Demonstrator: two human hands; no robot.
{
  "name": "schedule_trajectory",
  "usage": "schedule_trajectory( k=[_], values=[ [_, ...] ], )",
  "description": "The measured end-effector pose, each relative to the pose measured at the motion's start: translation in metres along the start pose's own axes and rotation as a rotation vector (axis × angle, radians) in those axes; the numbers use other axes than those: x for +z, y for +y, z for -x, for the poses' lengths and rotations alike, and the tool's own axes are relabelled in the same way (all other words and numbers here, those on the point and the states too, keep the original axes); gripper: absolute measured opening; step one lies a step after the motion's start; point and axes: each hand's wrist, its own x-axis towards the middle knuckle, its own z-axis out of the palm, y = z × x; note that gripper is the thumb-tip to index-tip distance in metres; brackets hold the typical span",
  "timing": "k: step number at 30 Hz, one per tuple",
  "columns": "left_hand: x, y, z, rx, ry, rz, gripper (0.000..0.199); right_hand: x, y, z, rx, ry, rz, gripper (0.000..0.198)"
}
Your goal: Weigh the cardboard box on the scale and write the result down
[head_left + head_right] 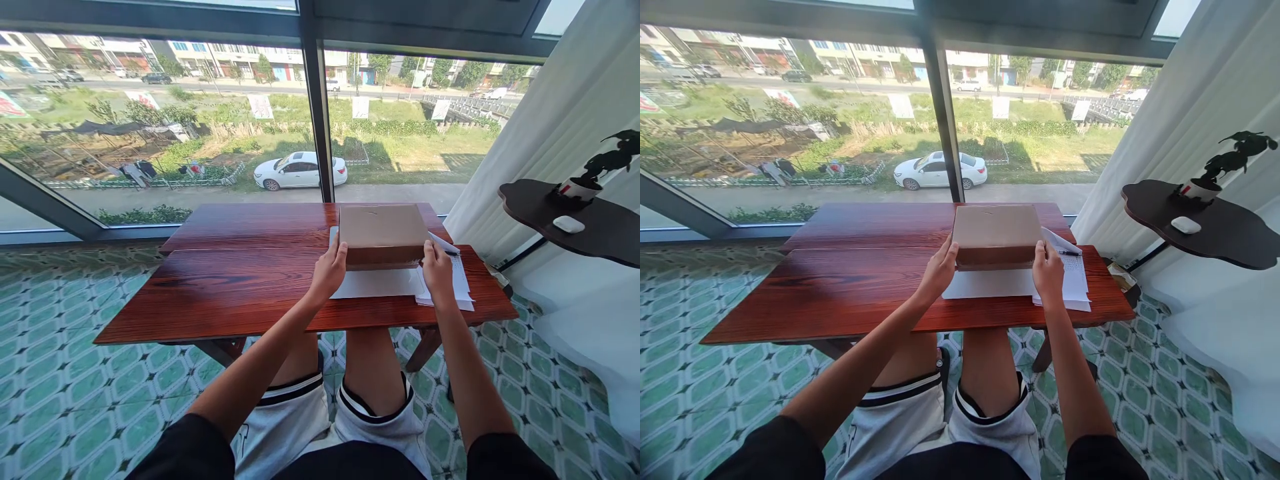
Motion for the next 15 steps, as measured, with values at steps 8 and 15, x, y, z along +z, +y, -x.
schedule_trajectory(
  k=[8, 15],
  values=[
    [-0.024, -0.01, 0.006, 0.02, 0.091, 0.031, 0.066, 0.014, -0.022, 0.01, -0.065, -0.025, -0.055, 0.062],
    [-0.053, -0.031, 0.013, 0.047, 0.207, 0.062, 0.062, 0.038, -0.043, 0.027, -0.11, -0.098, -0.104, 0.066]
  ],
)
